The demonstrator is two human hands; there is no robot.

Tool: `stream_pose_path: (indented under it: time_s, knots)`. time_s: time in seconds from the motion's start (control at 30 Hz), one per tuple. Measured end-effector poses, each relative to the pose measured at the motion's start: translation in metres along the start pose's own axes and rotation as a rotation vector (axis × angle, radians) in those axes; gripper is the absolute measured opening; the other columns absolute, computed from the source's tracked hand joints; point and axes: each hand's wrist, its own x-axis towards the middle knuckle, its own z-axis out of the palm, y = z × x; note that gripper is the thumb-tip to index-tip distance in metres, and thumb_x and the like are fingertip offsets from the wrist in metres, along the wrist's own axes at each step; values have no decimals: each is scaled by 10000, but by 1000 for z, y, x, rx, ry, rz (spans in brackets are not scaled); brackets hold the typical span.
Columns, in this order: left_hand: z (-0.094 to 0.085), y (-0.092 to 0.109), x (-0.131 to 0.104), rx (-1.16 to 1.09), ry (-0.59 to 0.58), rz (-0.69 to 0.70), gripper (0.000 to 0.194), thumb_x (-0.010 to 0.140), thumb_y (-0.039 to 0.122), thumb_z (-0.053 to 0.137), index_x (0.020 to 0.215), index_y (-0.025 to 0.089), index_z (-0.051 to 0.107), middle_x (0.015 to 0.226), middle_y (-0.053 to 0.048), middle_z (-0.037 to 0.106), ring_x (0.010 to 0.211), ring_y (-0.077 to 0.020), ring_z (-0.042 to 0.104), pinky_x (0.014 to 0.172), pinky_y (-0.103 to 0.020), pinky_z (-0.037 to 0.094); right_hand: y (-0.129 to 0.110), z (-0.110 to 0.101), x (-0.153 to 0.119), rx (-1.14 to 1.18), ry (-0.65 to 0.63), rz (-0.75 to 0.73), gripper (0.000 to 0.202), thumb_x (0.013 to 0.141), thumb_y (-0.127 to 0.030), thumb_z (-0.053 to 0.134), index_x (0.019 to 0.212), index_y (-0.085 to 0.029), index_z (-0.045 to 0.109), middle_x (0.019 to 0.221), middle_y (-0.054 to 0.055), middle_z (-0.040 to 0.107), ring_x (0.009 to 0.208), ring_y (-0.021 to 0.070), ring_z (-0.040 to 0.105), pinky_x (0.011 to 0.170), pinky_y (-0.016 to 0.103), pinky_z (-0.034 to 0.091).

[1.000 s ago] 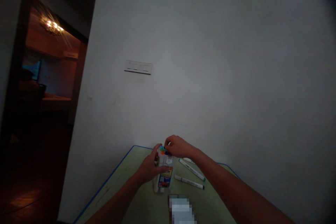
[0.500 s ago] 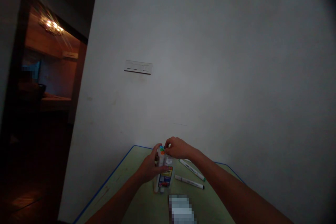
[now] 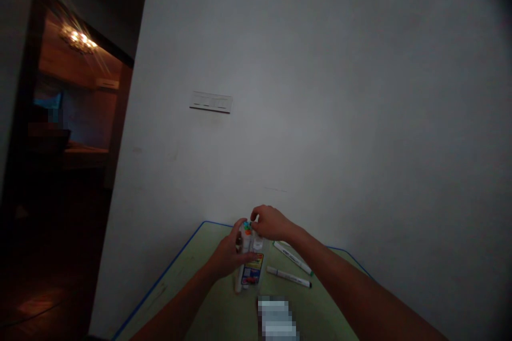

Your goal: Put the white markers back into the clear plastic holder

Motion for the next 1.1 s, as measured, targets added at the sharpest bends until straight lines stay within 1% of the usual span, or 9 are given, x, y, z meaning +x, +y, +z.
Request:
stream_pose_path:
  time_s: [0.17, 0.37, 0.53, 0.7, 0.9, 0.97, 1.1]
  knots:
    - [0, -3, 1, 5, 13, 3, 878, 605, 339, 700, 1299, 241, 171, 967, -44, 560, 742, -163, 559, 650, -295, 456, 0, 3, 0, 4, -47, -38, 222, 697, -232, 490, 851, -160, 633, 834, 79, 661, 738, 161, 588, 541, 212, 343]
    - [0, -5, 1, 10, 9, -8, 885, 607, 333, 696, 1304, 248, 157, 959, -37, 550, 736, -157, 552, 638, -285, 449, 3, 4, -1, 44, -104, -34, 241, 731, -219, 463, 899, -164, 627, 810, 64, 662, 678, 129, 581, 510, 190, 332]
    - [0, -2, 1, 23, 10, -2, 878, 604, 323, 695, 1300, 247, 165, 943, -28, 555, 721, -149, 550, 632, -279, 451, 3, 5, 1, 27, -84, -40, 246, 728, -197, 453, 896, -174, 632, 826, 63, 657, 704, 133, 575, 533, 194, 335]
    - [0, -2, 0, 18, 9, -4, 872, 607, 319, 692, 1301, 242, 169, 960, -34, 567, 718, -148, 558, 634, -282, 456, 4, 6, 4, 20, -76, -72, 260, 730, -212, 442, 894, -176, 641, 885, 76, 654, 743, 147, 577, 557, 206, 342]
    - [0, 4, -2, -28, 19, -51, 868, 600, 287, 706, 1296, 234, 190, 963, -39, 585, 773, -170, 571, 656, -287, 455, 7, 2, 16, 59, -186, -123, 245, 712, -208, 474, 858, -189, 670, 774, 50, 678, 652, 127, 584, 522, 192, 341]
    - [-1, 6, -2, -21, 18, -70, 864, 604, 286, 703, 1296, 237, 187, 960, -36, 585, 766, -166, 571, 656, -285, 452, 9, 3, 18, 75, -203, -137, 243, 705, -200, 480, 851, -189, 674, 762, 40, 680, 641, 117, 583, 513, 182, 342]
    - [-2, 3, -2, 10, 21, -73, 859, 606, 295, 702, 1293, 239, 190, 967, -39, 582, 758, -165, 570, 652, -284, 450, 14, 10, 19, 107, -165, -139, 261, 718, -195, 458, 872, -168, 666, 787, 43, 679, 655, 108, 578, 524, 177, 350]
